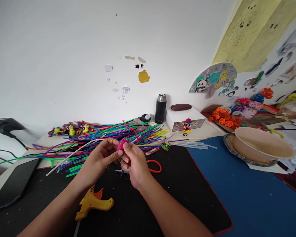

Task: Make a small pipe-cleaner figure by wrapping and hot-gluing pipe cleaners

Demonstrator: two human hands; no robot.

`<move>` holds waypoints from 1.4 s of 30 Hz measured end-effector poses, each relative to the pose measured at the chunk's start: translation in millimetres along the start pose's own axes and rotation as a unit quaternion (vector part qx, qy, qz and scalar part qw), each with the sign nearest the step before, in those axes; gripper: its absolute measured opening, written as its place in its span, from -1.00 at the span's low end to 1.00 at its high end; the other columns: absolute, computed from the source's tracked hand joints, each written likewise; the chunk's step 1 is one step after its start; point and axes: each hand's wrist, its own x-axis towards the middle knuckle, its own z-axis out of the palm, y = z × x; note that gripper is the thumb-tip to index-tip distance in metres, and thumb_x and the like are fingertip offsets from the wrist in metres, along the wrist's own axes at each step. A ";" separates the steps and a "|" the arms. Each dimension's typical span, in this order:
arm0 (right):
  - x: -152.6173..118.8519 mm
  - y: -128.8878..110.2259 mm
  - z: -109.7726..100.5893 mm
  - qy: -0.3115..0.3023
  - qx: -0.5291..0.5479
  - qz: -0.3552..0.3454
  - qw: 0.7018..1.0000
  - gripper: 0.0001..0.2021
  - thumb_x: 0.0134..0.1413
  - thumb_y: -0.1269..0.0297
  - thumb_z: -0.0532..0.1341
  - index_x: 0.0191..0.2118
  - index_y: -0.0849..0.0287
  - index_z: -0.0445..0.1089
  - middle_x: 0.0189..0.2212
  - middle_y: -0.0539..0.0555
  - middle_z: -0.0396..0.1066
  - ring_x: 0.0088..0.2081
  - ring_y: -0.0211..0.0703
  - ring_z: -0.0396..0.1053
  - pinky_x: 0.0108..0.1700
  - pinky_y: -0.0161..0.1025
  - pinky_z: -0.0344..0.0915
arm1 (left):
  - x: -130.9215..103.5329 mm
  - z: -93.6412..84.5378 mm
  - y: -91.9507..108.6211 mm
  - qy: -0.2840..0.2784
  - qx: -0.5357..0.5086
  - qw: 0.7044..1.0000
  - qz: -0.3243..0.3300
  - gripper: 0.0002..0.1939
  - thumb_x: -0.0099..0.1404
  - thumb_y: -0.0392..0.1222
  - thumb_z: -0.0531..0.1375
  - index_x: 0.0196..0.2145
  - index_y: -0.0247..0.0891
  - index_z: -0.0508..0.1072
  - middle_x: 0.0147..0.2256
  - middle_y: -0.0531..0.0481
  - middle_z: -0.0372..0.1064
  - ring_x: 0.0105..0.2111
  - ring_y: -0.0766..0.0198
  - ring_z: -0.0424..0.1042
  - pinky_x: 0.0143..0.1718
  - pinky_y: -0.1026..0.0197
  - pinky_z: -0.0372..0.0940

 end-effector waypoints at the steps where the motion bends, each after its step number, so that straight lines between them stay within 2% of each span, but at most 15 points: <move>1: 0.0 -0.3 0.3 -0.001 -0.003 -0.003 1.000 -0.50 -0.04 -0.12 0.57 -0.39 0.14 0.34 -0.62 -0.20 0.11 -0.62 -0.40 -0.05 -0.58 -0.39 -0.09 | 0.0 -0.4 0.0 -0.007 0.004 1.000 0.003 -0.53 0.21 0.11 0.52 -0.16 -0.20 0.45 -0.31 0.06 0.56 -0.31 0.22 0.57 -0.30 0.21 0.44; 7: 1.5 1.6 -1.5 0.012 0.000 -0.013 1.000 -0.52 -0.09 -0.03 0.60 -0.30 0.11 0.38 -0.67 -0.27 0.06 -0.64 -0.41 -0.19 -0.60 -0.40 -0.10 | 0.4 -2.9 -3.6 -0.003 0.042 0.999 0.026 -0.58 0.25 0.09 0.50 -0.17 -0.23 0.49 -0.28 -0.01 0.60 -0.32 0.19 0.59 -0.28 0.16 0.45; 13: 1.9 2.3 -3.0 0.009 0.000 -0.017 1.000 -0.49 -0.13 -0.05 0.62 -0.33 0.11 0.35 -0.72 -0.30 0.01 -0.66 -0.43 -0.25 -0.62 -0.40 -0.18 | -1.0 -3.5 -7.1 0.020 0.065 0.997 0.040 -0.60 0.24 0.09 0.49 -0.20 -0.23 0.50 -0.31 0.01 0.55 -0.31 0.19 0.55 -0.26 0.16 0.43; 24: 2.9 4.4 -4.1 0.015 0.008 -0.017 1.000 -0.48 -0.15 -0.04 0.63 -0.32 0.11 0.35 -0.69 -0.30 0.03 -0.67 -0.45 -0.25 -0.63 -0.41 -0.22 | -1.8 -2.4 -17.1 0.030 0.106 0.992 0.055 -0.66 0.31 0.04 0.43 -0.17 -0.19 0.45 -0.30 0.02 0.52 -0.29 0.17 0.54 -0.21 0.12 0.43; 32: 0.0 5.5 1.7 0.017 -0.004 -0.011 1.000 -0.47 -0.09 -0.14 0.59 -0.32 0.12 0.35 -0.66 -0.26 0.05 -0.64 -0.43 -0.18 -0.61 -0.41 -0.14 | -1.4 0.9 -15.7 0.059 0.142 0.986 0.068 -0.70 0.30 0.01 0.39 -0.16 -0.16 0.43 -0.27 0.02 0.53 -0.26 0.15 0.57 -0.19 0.13 0.44; 35: -0.1 6.7 -0.6 0.017 -0.011 -0.005 1.000 -0.46 -0.06 -0.17 0.57 -0.34 0.12 0.33 -0.66 -0.24 0.08 -0.65 -0.43 -0.12 -0.61 -0.39 -0.14 | -2.8 0.8 -13.1 0.084 0.188 0.974 0.095 -0.75 0.31 -0.04 0.37 -0.15 -0.13 0.43 -0.28 0.04 0.53 -0.26 0.14 0.56 -0.19 0.14 0.42; 38: 0.2 7.7 -2.0 0.021 -0.016 -0.001 1.000 -0.46 -0.04 -0.18 0.55 -0.33 0.11 0.33 -0.65 -0.23 0.11 -0.66 -0.43 -0.08 -0.61 -0.38 -0.15 | -3.8 0.1 -10.0 0.119 0.272 0.947 0.124 -0.78 0.29 -0.08 0.38 -0.17 -0.11 0.44 -0.32 0.05 0.53 -0.30 0.12 0.55 -0.25 0.14 0.39; 42: 0.2 6.9 -0.4 0.016 -0.017 0.001 1.000 -0.45 -0.06 -0.17 0.57 -0.33 0.12 0.33 -0.65 -0.23 0.11 -0.65 -0.43 -0.10 -0.60 -0.37 -0.17 | -4.8 0.4 -9.5 0.110 0.371 0.906 0.173 -0.86 0.33 -0.13 0.32 -0.17 -0.11 0.45 -0.26 0.00 0.55 -0.29 0.11 0.54 -0.23 0.11 0.38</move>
